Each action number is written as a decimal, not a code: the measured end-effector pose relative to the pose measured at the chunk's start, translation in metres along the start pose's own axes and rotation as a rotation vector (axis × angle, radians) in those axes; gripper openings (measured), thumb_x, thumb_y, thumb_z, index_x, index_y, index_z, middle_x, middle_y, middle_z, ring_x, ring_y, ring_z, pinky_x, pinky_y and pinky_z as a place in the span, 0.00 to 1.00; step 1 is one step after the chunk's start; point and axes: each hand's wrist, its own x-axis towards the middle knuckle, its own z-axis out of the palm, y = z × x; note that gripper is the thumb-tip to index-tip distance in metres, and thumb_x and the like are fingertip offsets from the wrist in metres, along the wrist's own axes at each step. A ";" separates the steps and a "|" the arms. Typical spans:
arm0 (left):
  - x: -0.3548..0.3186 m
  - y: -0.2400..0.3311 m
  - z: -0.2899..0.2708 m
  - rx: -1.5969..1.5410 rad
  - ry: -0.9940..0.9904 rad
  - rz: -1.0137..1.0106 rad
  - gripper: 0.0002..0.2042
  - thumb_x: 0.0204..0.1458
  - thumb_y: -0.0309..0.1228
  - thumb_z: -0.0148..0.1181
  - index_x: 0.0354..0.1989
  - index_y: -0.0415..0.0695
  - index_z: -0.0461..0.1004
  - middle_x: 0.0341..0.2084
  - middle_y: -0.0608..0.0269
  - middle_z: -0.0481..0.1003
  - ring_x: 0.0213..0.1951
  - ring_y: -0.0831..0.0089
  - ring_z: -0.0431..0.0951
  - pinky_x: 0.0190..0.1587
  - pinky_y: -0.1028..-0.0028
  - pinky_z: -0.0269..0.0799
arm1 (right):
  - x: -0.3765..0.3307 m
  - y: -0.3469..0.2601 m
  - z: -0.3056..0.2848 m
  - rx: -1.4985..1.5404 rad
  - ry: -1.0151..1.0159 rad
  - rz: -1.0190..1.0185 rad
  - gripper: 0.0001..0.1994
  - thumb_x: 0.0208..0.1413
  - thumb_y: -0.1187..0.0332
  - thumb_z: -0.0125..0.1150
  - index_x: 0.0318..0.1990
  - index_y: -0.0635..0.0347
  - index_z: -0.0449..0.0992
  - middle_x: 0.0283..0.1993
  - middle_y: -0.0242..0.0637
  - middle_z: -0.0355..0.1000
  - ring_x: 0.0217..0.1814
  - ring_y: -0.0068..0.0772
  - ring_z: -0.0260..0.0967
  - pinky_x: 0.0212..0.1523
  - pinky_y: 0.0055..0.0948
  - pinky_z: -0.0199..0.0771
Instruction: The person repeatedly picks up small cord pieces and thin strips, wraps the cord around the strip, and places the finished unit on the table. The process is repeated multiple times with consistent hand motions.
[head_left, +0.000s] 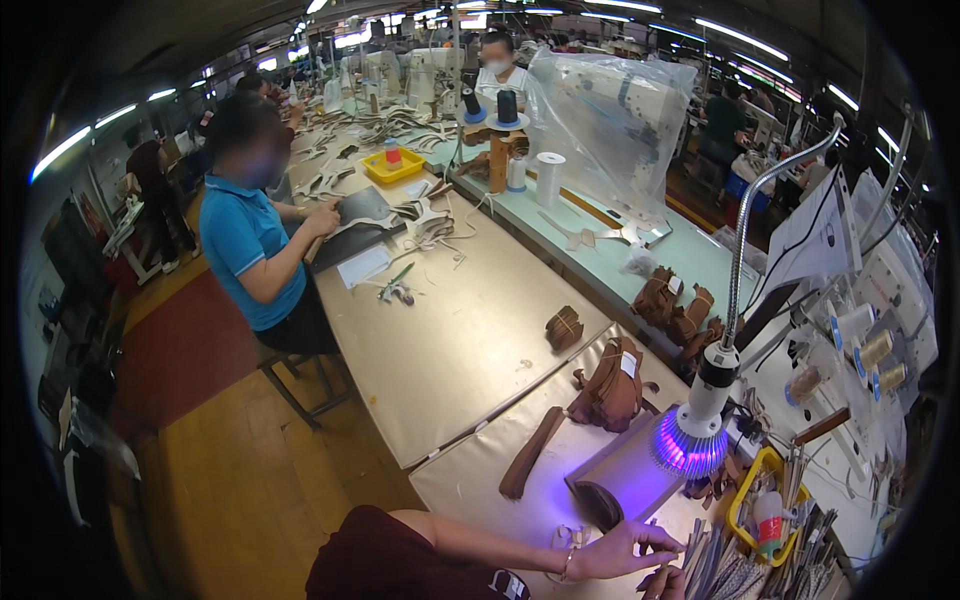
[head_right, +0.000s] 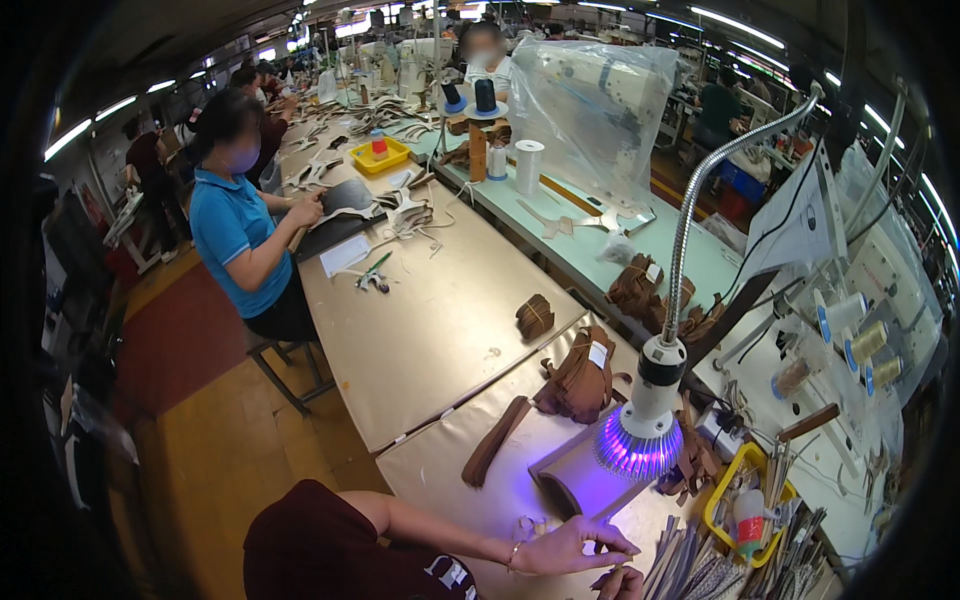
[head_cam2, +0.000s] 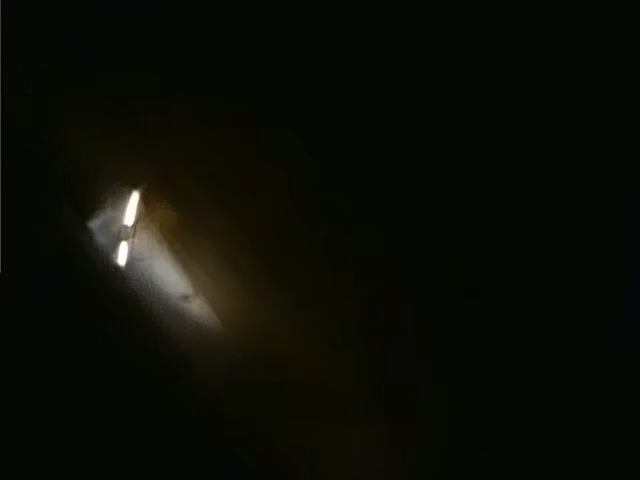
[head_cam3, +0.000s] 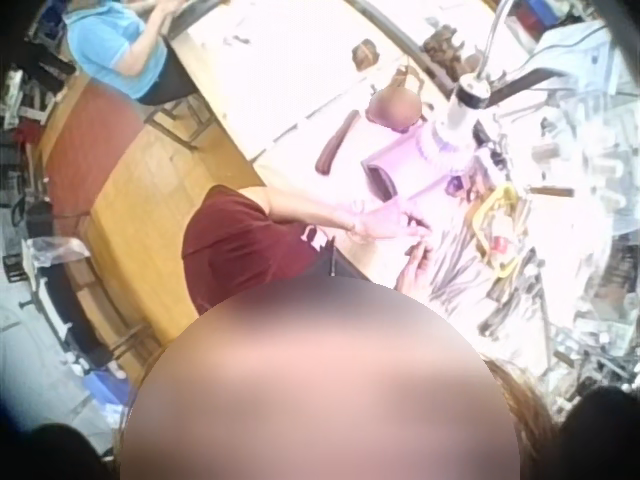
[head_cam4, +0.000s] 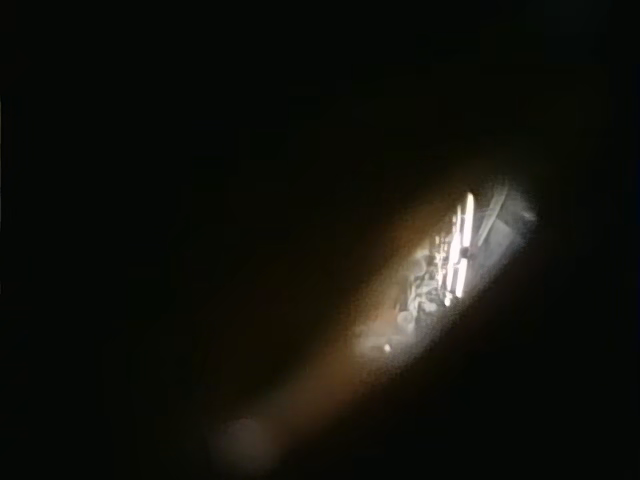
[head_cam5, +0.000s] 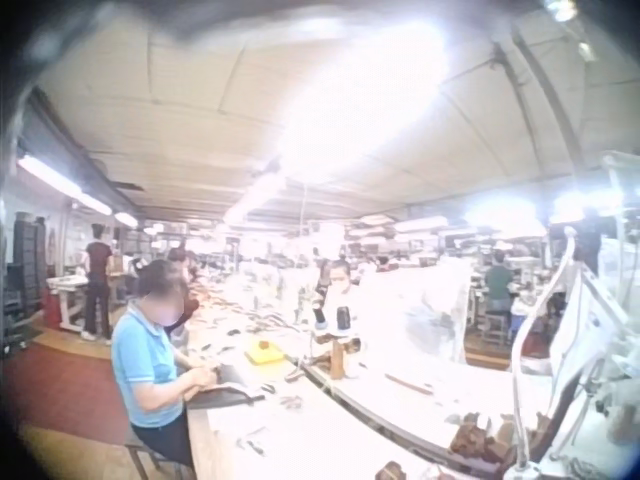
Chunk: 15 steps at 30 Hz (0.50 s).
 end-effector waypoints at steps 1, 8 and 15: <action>0.000 0.002 0.001 -0.045 0.041 0.007 0.11 0.56 0.29 0.64 0.45 0.39 0.81 0.37 0.62 0.82 0.39 0.79 0.79 0.45 0.75 0.74 | -0.004 -0.002 -0.001 0.041 -0.010 0.009 0.07 0.56 0.71 0.61 0.38 0.65 0.72 0.39 0.42 0.69 0.40 0.43 0.68 0.43 0.35 0.67; 0.005 -0.009 0.006 -0.162 0.128 -0.172 0.11 0.55 0.25 0.66 0.46 0.38 0.80 0.39 0.63 0.81 0.40 0.80 0.78 0.46 0.78 0.74 | -0.024 -0.016 0.023 -0.301 0.402 -0.160 0.10 0.54 0.76 0.63 0.42 0.64 0.69 0.36 0.40 0.67 0.42 0.42 0.68 0.46 0.36 0.67; 0.009 -0.014 -0.002 -0.115 0.205 -0.145 0.09 0.51 0.20 0.66 0.40 0.42 0.83 0.37 0.65 0.82 0.36 0.83 0.79 0.36 0.80 0.72 | -0.026 -0.056 0.037 -0.242 0.498 -0.346 0.04 0.53 0.76 0.66 0.36 0.65 0.78 0.36 0.41 0.73 0.37 0.38 0.72 0.41 0.33 0.71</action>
